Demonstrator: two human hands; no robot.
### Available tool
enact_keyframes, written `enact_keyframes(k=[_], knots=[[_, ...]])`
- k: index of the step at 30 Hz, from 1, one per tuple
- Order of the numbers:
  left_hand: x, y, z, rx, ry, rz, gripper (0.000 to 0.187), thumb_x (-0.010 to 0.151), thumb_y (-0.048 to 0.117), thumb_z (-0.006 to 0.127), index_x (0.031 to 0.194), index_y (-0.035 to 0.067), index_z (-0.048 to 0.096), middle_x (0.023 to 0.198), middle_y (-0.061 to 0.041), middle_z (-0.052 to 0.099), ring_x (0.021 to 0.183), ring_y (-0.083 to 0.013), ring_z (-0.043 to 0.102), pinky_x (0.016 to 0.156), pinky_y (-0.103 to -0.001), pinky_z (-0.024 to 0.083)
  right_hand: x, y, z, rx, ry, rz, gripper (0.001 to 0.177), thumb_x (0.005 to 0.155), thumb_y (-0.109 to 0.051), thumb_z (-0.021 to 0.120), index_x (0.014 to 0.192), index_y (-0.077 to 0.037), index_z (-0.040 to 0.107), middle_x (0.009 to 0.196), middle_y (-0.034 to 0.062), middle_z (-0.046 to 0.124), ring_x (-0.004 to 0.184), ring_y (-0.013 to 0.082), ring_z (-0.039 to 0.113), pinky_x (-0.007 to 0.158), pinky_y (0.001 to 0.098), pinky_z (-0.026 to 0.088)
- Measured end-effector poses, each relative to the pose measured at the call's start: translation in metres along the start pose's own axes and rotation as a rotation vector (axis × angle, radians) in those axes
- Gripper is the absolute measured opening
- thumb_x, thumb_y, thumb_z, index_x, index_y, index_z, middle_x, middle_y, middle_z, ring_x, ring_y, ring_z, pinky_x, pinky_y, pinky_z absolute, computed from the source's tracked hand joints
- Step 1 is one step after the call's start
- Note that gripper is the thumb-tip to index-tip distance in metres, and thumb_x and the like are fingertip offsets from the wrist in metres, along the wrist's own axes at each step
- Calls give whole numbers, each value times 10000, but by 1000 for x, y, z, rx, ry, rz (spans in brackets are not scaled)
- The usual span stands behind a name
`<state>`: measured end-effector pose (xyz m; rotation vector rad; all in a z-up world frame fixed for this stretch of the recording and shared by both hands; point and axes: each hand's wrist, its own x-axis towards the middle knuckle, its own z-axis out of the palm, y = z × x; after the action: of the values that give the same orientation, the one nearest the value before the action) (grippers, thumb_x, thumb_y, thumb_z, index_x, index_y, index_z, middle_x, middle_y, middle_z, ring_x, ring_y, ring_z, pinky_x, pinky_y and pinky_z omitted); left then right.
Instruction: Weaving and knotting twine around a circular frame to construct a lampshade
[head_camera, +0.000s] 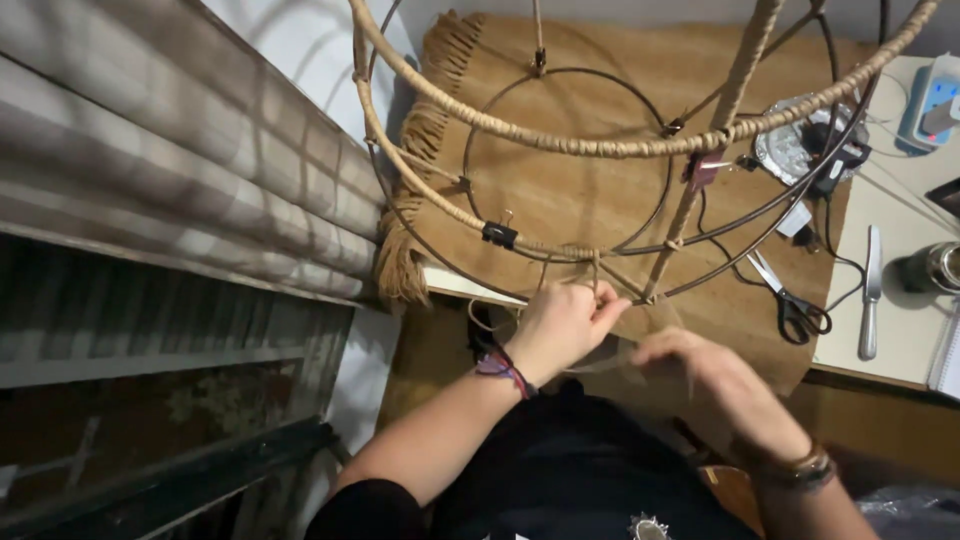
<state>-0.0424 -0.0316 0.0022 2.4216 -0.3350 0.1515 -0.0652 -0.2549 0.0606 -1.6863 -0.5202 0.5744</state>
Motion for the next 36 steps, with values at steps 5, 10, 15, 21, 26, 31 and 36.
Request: enact_keyframes(k=[5, 10, 15, 21, 26, 31, 36], knots=[[3, 5, -18, -319, -208, -131, 374, 1062, 374, 410, 1134, 172, 717, 592, -65, 474, 517, -277, 543, 520, -400, 478, -11, 21, -3, 506, -17, -108, 550, 1102, -492, 410, 1277, -9, 605, 748, 96, 599, 538, 158, 511, 463, 285, 425], [-6, -19, 11, -1317, -531, -129, 546, 1175, 285, 227, 1192, 49, 720, 588, 89, 296, 512, -73, 255, 484, -221, 220, -12, 100, 3, -983, -109, 405, 275, 975, -405, 567, 1115, -235, 733, 891, 11, 825, 727, 207, 809, 773, 374, 631], [12, 13, -14, -178, -424, -259, 473, 787, 677, 653, 675, 219, 616, 578, 85, 595, 545, -51, 597, 661, -233, 565, 9, 60, 2, -427, 154, 80, 437, 953, -123, 574, 1389, -89, 582, 1396, 124, 663, 1233, 260, 672, 1086, 400, 525], [-3, -2, 10, 151, -114, -144, 484, 845, 743, 574, 795, 262, 599, 545, 34, 639, 564, -232, 691, 495, -408, 492, -12, 46, -13, -139, 294, -14, 293, 989, -132, 549, 1192, -51, 745, 1145, 93, 815, 1035, 196, 790, 920, 310, 625], [-9, -4, -7, -1098, -367, -221, 479, 1093, 353, 410, 835, 45, 673, 965, 9, 508, 495, -59, 329, 518, -268, 278, -39, 175, -20, -1373, -262, 662, 232, 937, -252, 509, 908, -168, 723, 879, 42, 750, 818, 263, 749, 743, 419, 604], [-3, -19, 20, -960, -454, -315, 242, 1008, 294, 651, 937, 97, 773, 873, 2, 756, 731, -91, 641, 731, -295, 532, -14, 92, -14, -1098, 16, 133, 398, 789, -123, 692, 1183, -183, 706, 1083, 46, 762, 912, 258, 753, 783, 404, 596], [6, -2, -5, -223, -247, -160, 358, 845, 441, 684, 634, 188, 545, 582, -8, 618, 635, -262, 662, 702, -382, 497, 27, -35, 8, 161, 217, -72, 560, 1039, -251, 379, 1535, 7, 360, 1527, 213, 522, 1409, 320, 534, 1196, 422, 403]])
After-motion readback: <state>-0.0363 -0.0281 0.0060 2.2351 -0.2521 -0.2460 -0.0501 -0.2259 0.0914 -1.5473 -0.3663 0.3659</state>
